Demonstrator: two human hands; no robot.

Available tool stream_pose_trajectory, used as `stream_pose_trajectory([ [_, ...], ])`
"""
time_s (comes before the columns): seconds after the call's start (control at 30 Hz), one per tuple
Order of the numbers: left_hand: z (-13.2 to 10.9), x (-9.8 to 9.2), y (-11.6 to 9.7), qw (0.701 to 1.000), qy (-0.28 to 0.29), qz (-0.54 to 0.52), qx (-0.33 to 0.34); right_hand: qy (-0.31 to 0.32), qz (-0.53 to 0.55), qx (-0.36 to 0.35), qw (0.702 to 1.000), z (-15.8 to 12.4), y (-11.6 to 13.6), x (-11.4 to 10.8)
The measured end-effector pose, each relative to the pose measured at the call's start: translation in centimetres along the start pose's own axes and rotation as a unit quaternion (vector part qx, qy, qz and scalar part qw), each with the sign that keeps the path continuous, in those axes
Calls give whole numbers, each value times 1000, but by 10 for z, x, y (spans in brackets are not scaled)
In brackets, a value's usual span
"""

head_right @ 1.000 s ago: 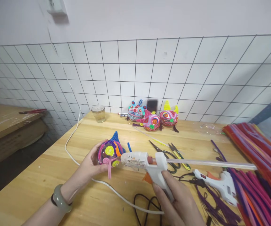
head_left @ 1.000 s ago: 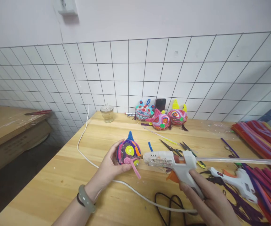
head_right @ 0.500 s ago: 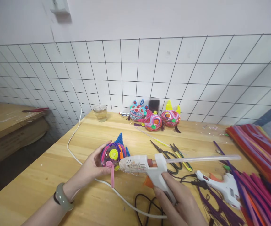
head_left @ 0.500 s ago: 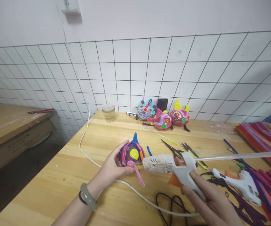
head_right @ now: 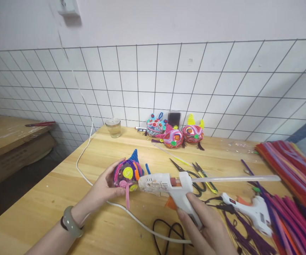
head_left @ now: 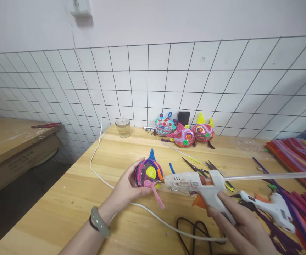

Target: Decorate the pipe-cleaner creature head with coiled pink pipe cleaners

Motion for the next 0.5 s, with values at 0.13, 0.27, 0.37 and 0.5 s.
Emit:
stream_pose_trajectory([
  [0.13, -1, 1, -3, 1000, -1, -11, 7, 3, -3, 2, 1000, 0, -3, 0],
  [0.27, -1, 2, -6, 1000, -11, -9, 14, 13, -12, 12, 1000, -1, -4, 0],
  [0.37, -1, 4, -6, 1000, -16, -14, 11, 1, -9, 3, 1000, 0, -2, -1],
  [0.5, -1, 5, -6, 1000, -21, -22, -3, 0, -1, -1, 1000, 2, 0, -2],
])
Point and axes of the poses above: each hand's wrist, its own z-axis towards the middle knuckle, its own x-axis out of the palm, y = z × x, the point moved 2 cm from there along z, towards the middle knuckle, and after that the axes turned 5 degrees about -x, right-handed, at the moved point
